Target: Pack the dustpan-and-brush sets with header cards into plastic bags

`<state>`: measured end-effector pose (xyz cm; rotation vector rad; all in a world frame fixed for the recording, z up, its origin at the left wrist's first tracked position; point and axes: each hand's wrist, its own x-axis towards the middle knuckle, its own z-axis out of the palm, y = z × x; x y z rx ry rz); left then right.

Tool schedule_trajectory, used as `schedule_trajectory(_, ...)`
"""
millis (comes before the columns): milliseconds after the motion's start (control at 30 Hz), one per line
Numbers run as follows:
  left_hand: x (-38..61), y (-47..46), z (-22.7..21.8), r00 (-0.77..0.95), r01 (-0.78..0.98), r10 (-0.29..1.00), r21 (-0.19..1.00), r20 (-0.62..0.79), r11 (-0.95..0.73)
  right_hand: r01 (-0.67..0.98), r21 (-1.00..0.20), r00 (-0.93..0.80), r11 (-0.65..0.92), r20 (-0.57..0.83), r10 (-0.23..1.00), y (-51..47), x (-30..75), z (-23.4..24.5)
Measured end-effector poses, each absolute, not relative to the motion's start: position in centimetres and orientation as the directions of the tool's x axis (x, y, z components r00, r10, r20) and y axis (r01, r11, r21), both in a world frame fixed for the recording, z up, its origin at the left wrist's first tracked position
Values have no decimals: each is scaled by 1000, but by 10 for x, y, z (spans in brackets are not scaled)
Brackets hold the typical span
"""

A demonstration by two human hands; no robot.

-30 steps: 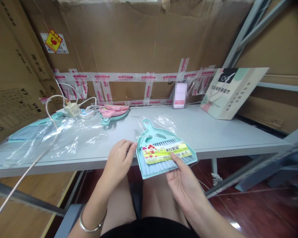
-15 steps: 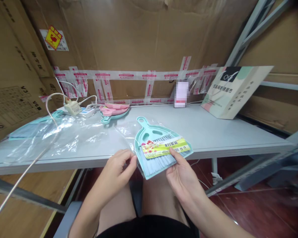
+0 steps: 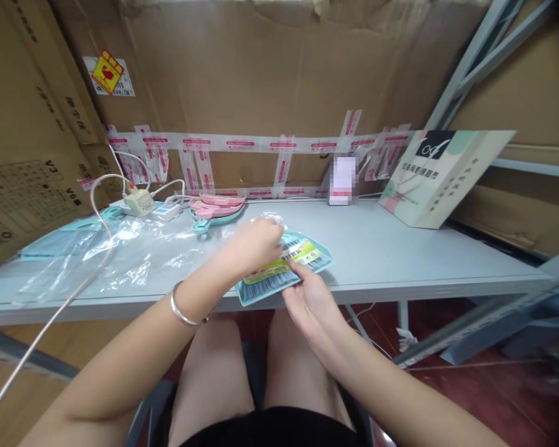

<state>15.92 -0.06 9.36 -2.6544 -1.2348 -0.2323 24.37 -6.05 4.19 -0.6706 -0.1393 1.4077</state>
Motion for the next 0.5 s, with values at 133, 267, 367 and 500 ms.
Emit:
schedule_trajectory(133,163,14,89,615,787,749,-134,248,-602,-865,-501,165,-6,-297,941,-48,240,42)
schedule_trajectory(267,166,20,90,598,796,751,-95,279,-598,-862,-506,148,-30,-309,939,-36,239,39)
schedule_trajectory(367,169,21,89,598,785,728,-62,335,-616,-865,-500,135,-51,-330,934,-28,240,40)
schedule_trajectory(500,173,18,82,605,759,679,-45,416,-649,-883,-464,98,-69,-325,941,-22,240,44)
